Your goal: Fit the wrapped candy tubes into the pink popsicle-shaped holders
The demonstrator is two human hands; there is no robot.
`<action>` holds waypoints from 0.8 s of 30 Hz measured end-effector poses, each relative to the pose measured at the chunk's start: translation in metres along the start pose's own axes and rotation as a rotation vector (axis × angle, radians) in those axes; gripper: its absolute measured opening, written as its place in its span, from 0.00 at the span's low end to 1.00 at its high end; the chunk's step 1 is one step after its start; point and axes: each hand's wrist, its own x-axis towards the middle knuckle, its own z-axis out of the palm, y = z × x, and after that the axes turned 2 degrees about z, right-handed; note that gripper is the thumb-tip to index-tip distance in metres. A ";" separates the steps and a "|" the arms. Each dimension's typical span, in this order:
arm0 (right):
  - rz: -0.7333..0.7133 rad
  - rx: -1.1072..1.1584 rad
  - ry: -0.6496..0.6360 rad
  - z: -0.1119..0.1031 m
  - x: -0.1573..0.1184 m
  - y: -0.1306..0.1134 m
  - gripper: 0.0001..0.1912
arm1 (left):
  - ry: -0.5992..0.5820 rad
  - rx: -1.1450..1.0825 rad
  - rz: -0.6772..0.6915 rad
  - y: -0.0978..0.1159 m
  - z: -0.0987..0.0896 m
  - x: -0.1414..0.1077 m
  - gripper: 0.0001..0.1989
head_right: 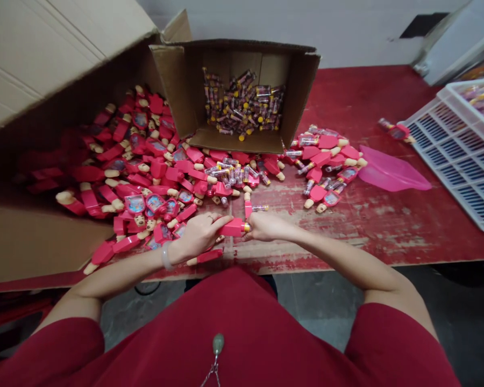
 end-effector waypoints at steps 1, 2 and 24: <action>0.004 0.154 -0.094 0.002 0.003 0.006 0.16 | 0.013 0.028 0.016 0.000 0.002 0.002 0.21; 0.011 0.327 -0.209 0.006 0.006 0.012 0.20 | 0.024 0.050 0.030 -0.001 0.004 0.005 0.20; 0.224 0.628 0.493 0.004 0.047 0.126 0.20 | -0.292 -0.154 -0.277 0.021 0.114 0.089 0.20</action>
